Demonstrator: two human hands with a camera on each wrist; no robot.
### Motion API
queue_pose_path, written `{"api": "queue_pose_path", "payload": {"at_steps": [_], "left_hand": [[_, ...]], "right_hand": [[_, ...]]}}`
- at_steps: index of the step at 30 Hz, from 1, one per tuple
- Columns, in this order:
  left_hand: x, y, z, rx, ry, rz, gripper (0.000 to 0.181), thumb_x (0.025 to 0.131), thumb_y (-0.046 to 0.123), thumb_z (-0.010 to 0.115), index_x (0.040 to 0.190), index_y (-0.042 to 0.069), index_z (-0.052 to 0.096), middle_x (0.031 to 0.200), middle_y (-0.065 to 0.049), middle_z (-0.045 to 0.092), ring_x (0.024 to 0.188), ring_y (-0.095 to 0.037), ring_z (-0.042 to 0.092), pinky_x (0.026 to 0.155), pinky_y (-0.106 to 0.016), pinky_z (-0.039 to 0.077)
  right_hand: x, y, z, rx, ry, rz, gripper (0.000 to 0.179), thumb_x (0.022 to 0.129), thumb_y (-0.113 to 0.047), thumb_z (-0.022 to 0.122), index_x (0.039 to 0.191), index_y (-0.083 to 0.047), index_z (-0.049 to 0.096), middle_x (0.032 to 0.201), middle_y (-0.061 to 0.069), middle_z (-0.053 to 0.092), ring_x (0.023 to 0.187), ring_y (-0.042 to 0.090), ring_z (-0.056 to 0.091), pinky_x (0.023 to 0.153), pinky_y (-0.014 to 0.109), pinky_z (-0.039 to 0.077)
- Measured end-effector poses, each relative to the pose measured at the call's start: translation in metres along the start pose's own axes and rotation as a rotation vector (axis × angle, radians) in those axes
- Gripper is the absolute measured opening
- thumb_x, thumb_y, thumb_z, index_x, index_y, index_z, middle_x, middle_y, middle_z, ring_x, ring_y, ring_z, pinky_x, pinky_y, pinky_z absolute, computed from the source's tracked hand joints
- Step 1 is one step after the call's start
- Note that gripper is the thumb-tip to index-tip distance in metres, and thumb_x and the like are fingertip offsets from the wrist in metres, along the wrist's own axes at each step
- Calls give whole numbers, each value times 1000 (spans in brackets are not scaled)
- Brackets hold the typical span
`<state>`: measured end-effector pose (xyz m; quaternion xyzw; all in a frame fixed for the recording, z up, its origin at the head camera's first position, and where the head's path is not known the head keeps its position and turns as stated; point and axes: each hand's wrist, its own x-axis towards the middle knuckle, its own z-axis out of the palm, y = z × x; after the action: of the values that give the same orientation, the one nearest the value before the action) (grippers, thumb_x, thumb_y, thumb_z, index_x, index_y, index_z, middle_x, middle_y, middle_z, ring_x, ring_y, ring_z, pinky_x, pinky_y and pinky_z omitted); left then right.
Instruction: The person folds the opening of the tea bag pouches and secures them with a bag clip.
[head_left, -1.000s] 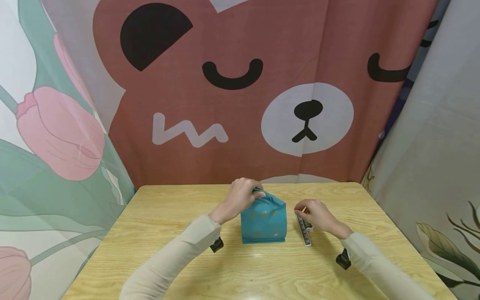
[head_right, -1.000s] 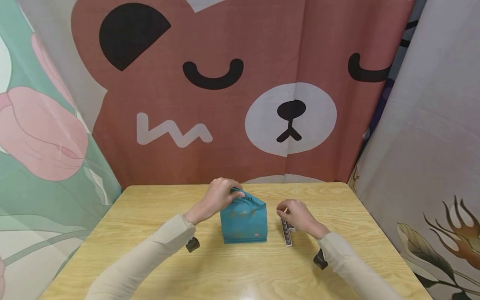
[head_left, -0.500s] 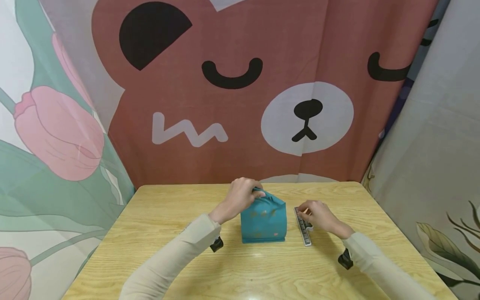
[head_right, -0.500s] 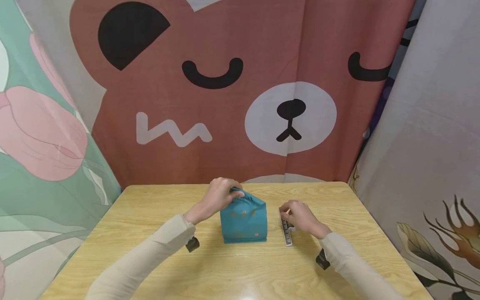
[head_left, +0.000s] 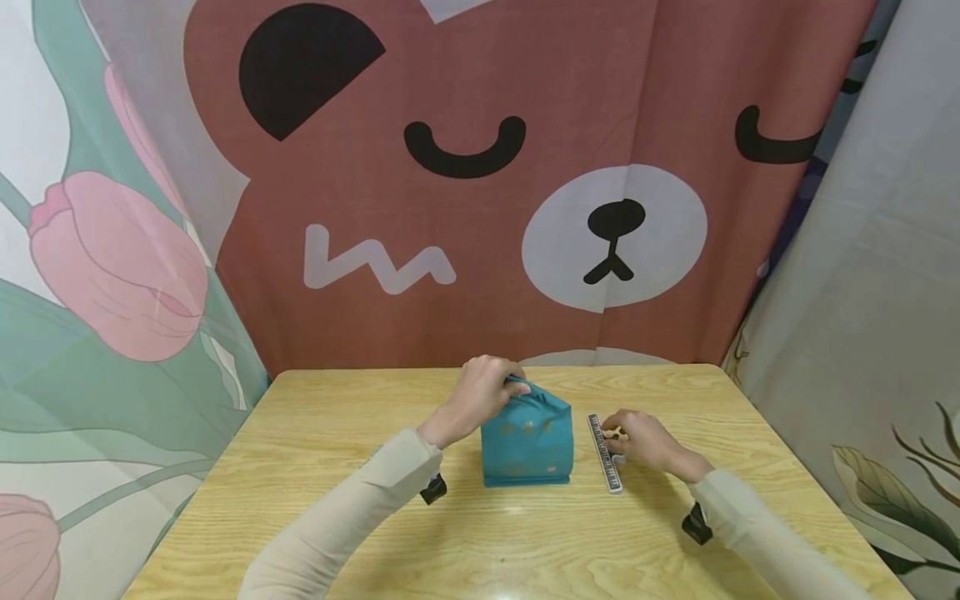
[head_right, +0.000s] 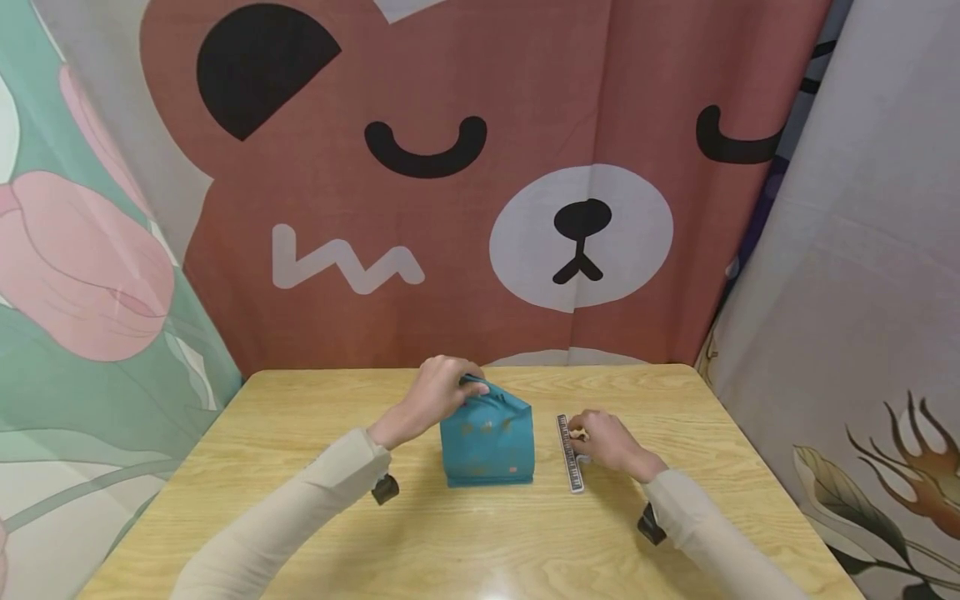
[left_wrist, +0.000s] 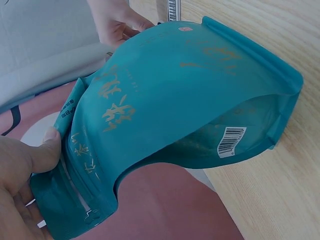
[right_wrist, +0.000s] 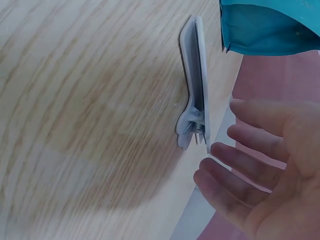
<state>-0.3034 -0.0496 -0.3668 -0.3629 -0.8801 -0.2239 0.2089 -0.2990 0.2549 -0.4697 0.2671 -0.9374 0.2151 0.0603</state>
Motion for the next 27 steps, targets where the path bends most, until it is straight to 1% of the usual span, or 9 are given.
{"api": "queue_pose_path", "payload": {"at_steps": [6, 15, 21, 27], "left_hand": [[0, -1, 1, -5, 0, -1, 15, 90, 23, 73, 95, 11, 79, 85, 0, 73, 66, -7, 62, 63, -19, 49], [-1, -1, 1, -15, 1, -3, 15, 90, 22, 73, 95, 9, 79, 85, -1, 73, 66, -8, 63, 62, -19, 48], [-1, -1, 1, -11, -4, -11, 14, 91, 22, 73, 95, 11, 79, 85, 0, 73, 67, -8, 63, 63, -19, 49], [-1, 0, 1, -20, -3, -5, 15, 90, 23, 73, 95, 10, 79, 85, -1, 73, 66, -7, 62, 62, -19, 49]], "right_hand": [[0, 5, 3, -17, -40, -2, 25, 86, -6, 77, 107, 6, 72, 98, 14, 70, 82, 23, 66, 68, 36, 55], [1, 6, 6, -6, -52, 9, 24, 86, -6, 76, 106, 5, 72, 96, 12, 70, 80, 21, 66, 66, 34, 54], [1, 6, 8, 4, -62, 19, 22, 87, -7, 76, 105, 5, 72, 94, 12, 69, 82, 24, 66, 68, 38, 55], [2, 8, 10, 3, -68, 26, 22, 87, -8, 76, 105, 5, 72, 94, 11, 70, 84, 24, 66, 70, 40, 55]]}}
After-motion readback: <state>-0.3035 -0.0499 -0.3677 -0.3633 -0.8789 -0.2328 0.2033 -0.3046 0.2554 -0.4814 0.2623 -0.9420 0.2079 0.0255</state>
